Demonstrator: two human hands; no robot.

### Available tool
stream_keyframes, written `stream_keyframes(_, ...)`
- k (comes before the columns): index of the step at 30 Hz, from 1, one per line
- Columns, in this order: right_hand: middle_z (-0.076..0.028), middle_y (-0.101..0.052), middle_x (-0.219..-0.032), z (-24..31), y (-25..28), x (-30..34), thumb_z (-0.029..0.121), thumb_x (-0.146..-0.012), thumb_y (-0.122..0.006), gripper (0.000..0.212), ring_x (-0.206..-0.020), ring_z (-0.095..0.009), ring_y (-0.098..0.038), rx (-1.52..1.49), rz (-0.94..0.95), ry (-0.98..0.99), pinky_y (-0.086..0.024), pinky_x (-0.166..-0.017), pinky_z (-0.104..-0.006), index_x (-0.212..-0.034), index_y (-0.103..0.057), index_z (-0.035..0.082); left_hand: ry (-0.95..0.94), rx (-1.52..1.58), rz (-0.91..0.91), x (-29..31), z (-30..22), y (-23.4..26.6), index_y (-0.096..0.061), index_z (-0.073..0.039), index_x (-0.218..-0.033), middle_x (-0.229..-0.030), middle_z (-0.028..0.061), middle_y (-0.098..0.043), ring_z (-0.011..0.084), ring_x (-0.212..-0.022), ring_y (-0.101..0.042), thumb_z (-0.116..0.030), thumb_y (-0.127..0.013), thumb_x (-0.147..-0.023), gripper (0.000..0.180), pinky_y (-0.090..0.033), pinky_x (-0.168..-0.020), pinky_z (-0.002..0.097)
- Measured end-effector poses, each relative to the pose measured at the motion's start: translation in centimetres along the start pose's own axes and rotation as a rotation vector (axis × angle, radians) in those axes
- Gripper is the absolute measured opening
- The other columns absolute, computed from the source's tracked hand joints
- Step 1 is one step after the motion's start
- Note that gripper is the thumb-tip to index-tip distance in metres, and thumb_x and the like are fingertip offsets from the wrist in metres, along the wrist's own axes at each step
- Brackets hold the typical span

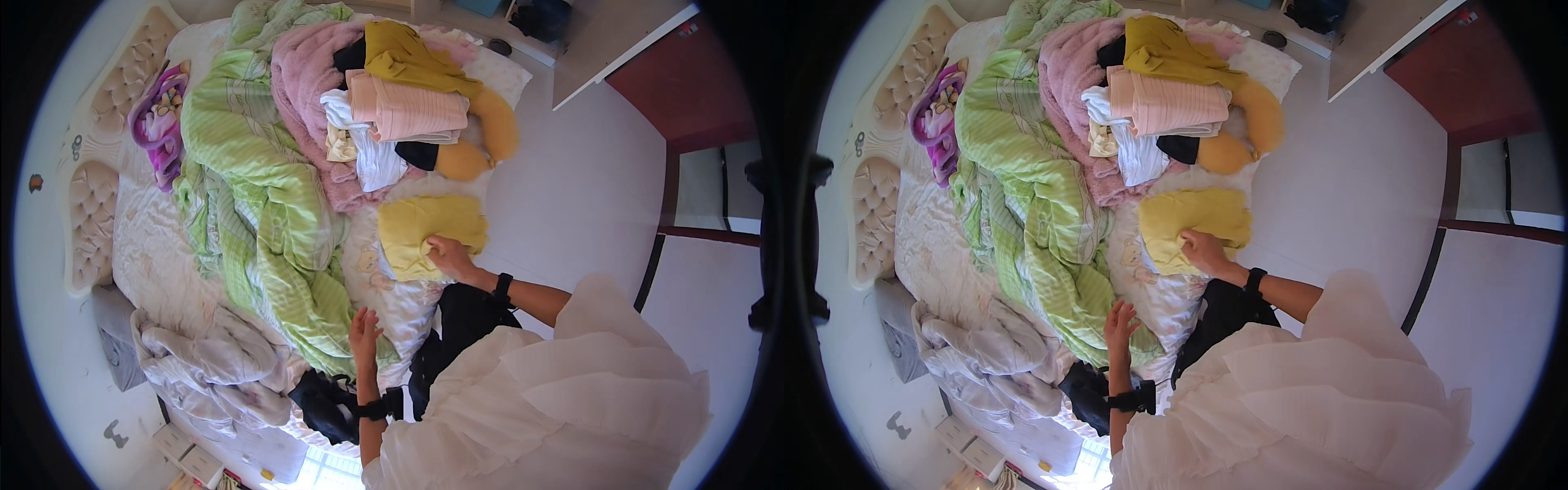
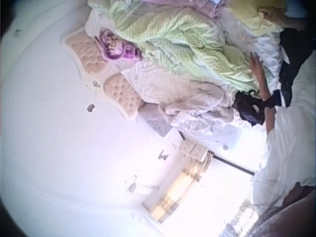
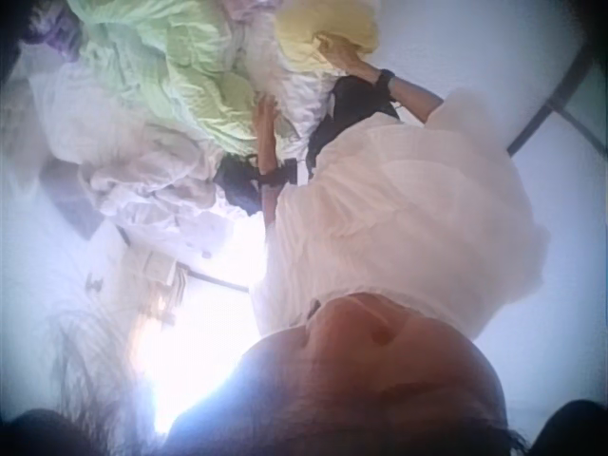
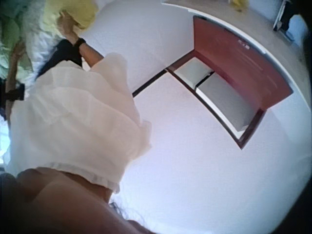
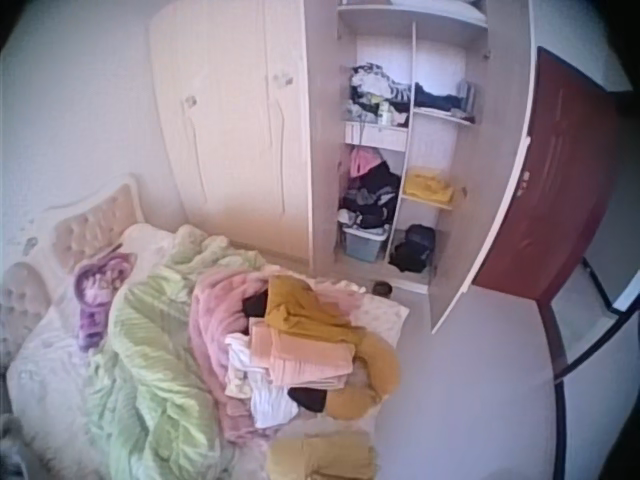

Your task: The person folds a black pair of pants and a yellow jacket on a bed, smoothing and aligning each item before stacking them. The person then picks up a white shirt and begins to fold it.

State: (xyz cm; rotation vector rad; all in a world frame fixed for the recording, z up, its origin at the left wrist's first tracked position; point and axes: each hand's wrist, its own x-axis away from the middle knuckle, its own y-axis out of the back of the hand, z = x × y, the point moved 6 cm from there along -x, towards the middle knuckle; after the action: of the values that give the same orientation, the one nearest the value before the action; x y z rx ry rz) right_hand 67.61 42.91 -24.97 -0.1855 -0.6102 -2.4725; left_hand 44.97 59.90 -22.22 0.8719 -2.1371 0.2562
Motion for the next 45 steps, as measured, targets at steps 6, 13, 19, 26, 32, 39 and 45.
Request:
stream_keyframes(6, -0.009, -0.056, -0.078, 15.8, -7.1, 8.4, 0.012, -0.077, -0.057, 0.008, -0.075, -0.029, -0.058, 0.007, 0.6, 0.794, -0.047, -0.064, -0.0394, -0.083, -0.057, 0.008, 0.012, 0.056, 0.323, -1.3, -4.5, -4.1, -0.052, -0.002, -0.116, -0.105, 0.0104, -0.061, 0.0219, -0.089, -0.06, -0.026, -0.053, -0.091, 0.035, -0.051, -0.074, 0.0317)
stream_keyframes(13, -0.01, -0.057, -0.087, 10.7, -4.2, 4.5, 0.015, -0.08, -0.058, 0.017, -0.086, -0.03, -0.057, 0.115, 0.516, 0.466, -0.048, -0.072, -0.0394, -0.095, -0.062, 0.009, 0.033, 0.452, 0.184, -1.4, 1.1, 5.9, -0.047, 0.004, -0.123, -0.118, 0.0166, -0.057, 0.0288, -0.104, -0.058, -0.016, -0.037, -0.095, 0.036, -0.05, -0.088, 0.0405)
stream_keyframes(19, -0.021, -0.054, -0.098, -0.3, -0.9, -2.3, 0.032, -0.079, -0.063, 0.049, -0.092, -0.034, -0.055, 0.483, 0.099, 0.087, -0.045, -0.079, -0.0424, -0.115, -0.048, 0.003, 0.066, 0.709, 0.029, -0.6, 5.8, 8.1, -0.048, -0.001, -0.123, -0.119, 0.0159, -0.056, 0.0278, -0.107, -0.057, -0.023, -0.041, -0.095, 0.037, -0.049, -0.089, 0.0402)
stream_keyframes(26, -0.008, -0.06, -0.079, -5.9, -10.8, -3.0, 0.03, -0.082, -0.061, 0.032, -0.072, -0.015, -0.059, -0.293, 0.502, -0.53, -0.049, -0.062, -0.0278, -0.1, -0.055, 0.004, -0.082, 0.355, -0.136, 2.0, 4.7, 10.0, -0.058, -0.001, -0.109, -0.107, 0.0118, -0.06, 0.0232, -0.092, -0.059, -0.02, -0.047, -0.087, 0.031, -0.049, -0.078, 0.0334)
stream_keyframes(32, -0.002, -0.06, -0.075, 2.2, -11.0, -7.2, 0.017, -0.084, -0.06, 0.014, -0.064, -0.011, -0.059, -0.38, 0.581, -0.402, -0.049, -0.058, -0.0247, -0.092, -0.061, 0.006, -0.304, 0.01, -0.404, 6.2, -1.2, 14.3, -0.061, 0.002, -0.102, -0.097, 0.0097, -0.062, 0.0214, -0.088, -0.058, -0.01, -0.046, -0.08, 0.029, -0.046, -0.079, 0.0314)
stream_keyframes(39, -0.011, -0.061, -0.101, 17.3, -13.3, -2.9, 0.025, -0.077, -0.064, 0.035, -0.091, -0.022, -0.059, 0.156, 0.721, 0.699, -0.048, -0.079, -0.035, -0.105, -0.059, 0.005, -0.729, -0.192, -0.426, 9.8, -7.1, 14.8, -0.059, -0.001, -0.086, -0.091, 0.0073, -0.061, 0.0134, -0.081, -0.055, -0.007, -0.055, -0.083, 0.008, -0.046, -0.072, 0.0269)
stream_keyframes(45, -0.012, -0.059, -0.085, 18.8, -17.3, 2.5, 0.023, -0.073, -0.062, 0.031, -0.082, -0.032, -0.057, 0.394, 0.763, 0.864, -0.044, -0.075, -0.0415, -0.098, -0.058, 0.006, -0.823, 0.259, -0.38, 13.2, -9.8, 17.5, -0.055, 0.0, -0.084, -0.091, 0.0102, -0.061, 0.0174, -0.079, -0.059, -0.006, -0.05, -0.087, 0.009, -0.052, -0.072, 0.0325)
